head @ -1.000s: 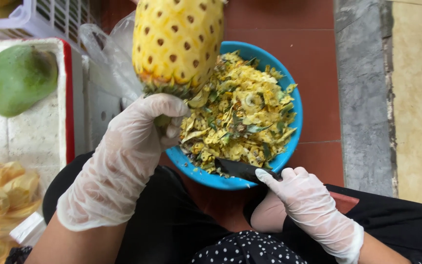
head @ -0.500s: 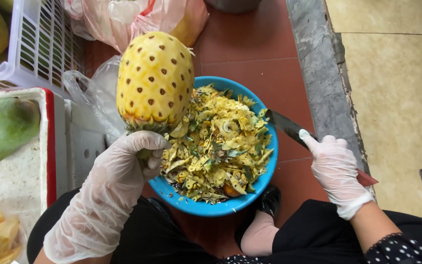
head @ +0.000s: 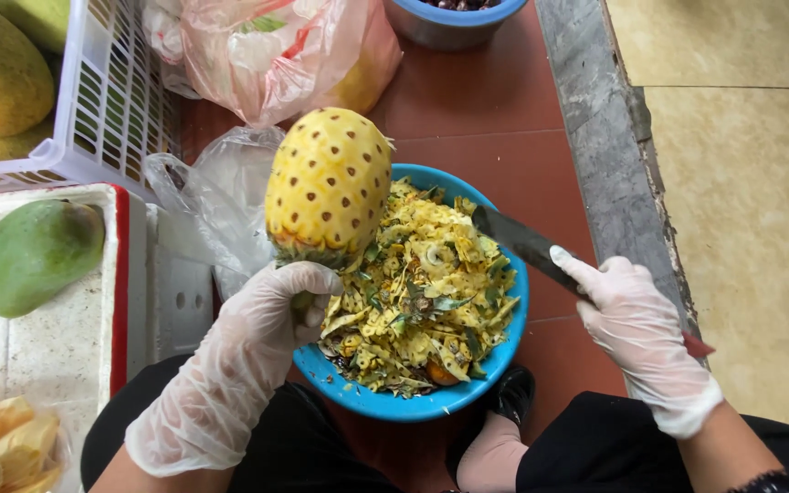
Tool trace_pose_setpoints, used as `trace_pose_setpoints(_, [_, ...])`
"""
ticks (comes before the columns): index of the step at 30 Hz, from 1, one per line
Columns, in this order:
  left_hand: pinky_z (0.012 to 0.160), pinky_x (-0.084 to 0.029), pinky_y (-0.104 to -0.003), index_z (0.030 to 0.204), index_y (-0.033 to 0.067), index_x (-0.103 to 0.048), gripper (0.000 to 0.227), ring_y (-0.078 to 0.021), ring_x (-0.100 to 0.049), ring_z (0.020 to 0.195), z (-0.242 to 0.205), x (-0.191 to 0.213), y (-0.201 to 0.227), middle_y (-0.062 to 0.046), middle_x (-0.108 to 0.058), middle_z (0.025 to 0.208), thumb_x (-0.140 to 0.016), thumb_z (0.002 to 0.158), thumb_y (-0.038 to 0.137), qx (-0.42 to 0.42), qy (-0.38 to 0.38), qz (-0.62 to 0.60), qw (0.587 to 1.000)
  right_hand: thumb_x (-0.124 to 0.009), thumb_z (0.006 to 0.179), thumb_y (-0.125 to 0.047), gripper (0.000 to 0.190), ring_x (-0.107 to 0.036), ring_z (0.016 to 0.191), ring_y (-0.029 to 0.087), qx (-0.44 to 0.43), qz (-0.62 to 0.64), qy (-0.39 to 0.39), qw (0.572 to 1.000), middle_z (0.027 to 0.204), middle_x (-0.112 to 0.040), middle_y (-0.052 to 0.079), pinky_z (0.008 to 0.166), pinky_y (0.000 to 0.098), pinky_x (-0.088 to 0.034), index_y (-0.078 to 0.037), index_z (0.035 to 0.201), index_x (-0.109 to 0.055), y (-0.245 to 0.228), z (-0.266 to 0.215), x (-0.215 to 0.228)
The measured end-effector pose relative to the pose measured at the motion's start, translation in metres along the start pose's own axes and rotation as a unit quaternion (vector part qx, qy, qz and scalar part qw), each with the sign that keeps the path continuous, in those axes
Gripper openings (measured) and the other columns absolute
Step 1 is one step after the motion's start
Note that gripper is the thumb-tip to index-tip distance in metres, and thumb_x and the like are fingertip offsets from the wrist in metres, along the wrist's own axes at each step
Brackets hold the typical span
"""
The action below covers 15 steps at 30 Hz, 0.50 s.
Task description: Carving out the eyes of a peeled pineapple using a knife in a spiral pattern
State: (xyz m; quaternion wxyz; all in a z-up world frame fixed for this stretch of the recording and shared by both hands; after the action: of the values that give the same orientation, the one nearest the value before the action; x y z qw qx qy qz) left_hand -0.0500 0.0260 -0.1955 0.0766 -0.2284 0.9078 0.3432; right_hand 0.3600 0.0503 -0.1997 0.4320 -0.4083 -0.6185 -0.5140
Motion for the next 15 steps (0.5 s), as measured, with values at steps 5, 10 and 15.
trace_pose_setpoints(5, [0.038,-0.016,-0.026,0.074,0.011,-0.053,0.027,-0.0122,-0.035,0.038,-0.007,-0.009,0.0,-0.003,-0.048,0.053,-0.074,0.057,0.006,0.009,0.033,0.002,0.999,-0.077,0.077,-0.003,0.089,-0.063,0.099,0.016,-0.057,0.492,-0.111,0.862,0.11,-0.064,0.006,0.104,0.0243,-0.043,-0.033,0.157,-0.055,-0.017,-0.025,-0.008])
trace_pose_setpoints(10, [0.045,-0.026,-0.032,0.071,0.0112,-0.051,0.027,-0.0154,-0.034,0.043,-0.01,-0.011,-0.002,-0.006,-0.045,0.05,-0.075,0.058,0.012,0.003,0.009,0.058,0.998,-0.058,0.088,-0.022,0.066,-0.044,0.041,0.017,-0.151,0.821,-0.191,0.517,0.066,-0.06,0.012,0.03,0.0257,-0.033,-0.003,0.151,-0.053,-0.066,-0.056,-0.004])
trace_pose_setpoints(15, [0.047,-0.03,-0.03,0.08,0.0123,-0.051,0.031,-0.013,-0.037,0.046,-0.013,-0.016,-0.004,-0.003,-0.047,0.059,-0.073,0.058,0.008,0.005,0.021,0.047,0.999,-0.065,0.091,-0.036,0.07,-0.05,0.042,0.016,-0.089,0.848,-0.168,0.494,0.061,-0.063,0.008,0.035,0.0278,-0.04,0.003,0.149,-0.061,-0.083,-0.059,0.049])
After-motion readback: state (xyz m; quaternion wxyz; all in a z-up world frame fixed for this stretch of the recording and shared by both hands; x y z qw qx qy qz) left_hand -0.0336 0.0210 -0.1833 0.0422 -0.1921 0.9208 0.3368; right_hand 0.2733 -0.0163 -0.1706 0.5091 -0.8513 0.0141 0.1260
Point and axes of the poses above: each hand's wrist, its own z-axis towards the middle knuckle, its own x-axis out of the back of the hand, y = z × x, the point moved 1 cm from there along z, towards the middle knuckle
